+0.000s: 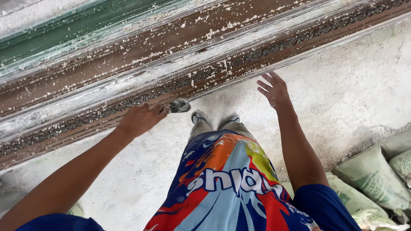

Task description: The person cleans ornate wooden molding strips laid on the workshop floor, brushing dust out of the carved grooves with a small brush and running a hand along the pieces. They then sweep accumulated plaster dust off the adjacent workbench with an orange brush.

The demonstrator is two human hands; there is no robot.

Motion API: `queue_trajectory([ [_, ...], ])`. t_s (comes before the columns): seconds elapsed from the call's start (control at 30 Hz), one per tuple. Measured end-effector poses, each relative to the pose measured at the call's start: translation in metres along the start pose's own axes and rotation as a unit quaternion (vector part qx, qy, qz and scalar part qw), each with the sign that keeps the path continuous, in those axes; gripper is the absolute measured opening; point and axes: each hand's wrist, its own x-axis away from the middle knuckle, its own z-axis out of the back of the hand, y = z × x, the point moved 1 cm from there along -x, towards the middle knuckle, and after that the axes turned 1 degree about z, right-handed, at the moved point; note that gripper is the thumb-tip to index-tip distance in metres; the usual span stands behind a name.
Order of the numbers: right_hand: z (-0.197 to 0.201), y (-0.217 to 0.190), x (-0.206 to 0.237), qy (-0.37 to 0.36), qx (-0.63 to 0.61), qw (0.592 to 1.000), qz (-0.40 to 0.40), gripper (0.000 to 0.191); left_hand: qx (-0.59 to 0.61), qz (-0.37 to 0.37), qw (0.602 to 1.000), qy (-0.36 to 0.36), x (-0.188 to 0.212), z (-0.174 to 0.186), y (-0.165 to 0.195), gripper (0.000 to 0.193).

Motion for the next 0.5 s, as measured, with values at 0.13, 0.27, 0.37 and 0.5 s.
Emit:
queue_trajectory([
  [0.13,-0.005,-0.002,0.008,-0.013,-0.028,1.000,-0.006,0.063,0.023,-0.058,0.951,0.302,-0.091,0.018,0.041,0.021],
  [0.27,-0.008,-0.002,0.020,-0.005,-0.049,0.999,-0.014,0.063,0.128,-0.052,0.949,0.284,-0.239,0.064,0.105,0.010],
  [0.37,-0.001,-0.004,0.027,0.008,-0.028,0.999,-0.023,0.063,0.179,-0.054,0.940,0.284,-0.295,0.104,0.123,0.015],
  [0.5,0.032,-0.003,0.034,0.026,-0.003,1.000,-0.003,0.060,0.176,-0.089,0.959,0.202,-0.268,0.093,0.098,0.018],
])
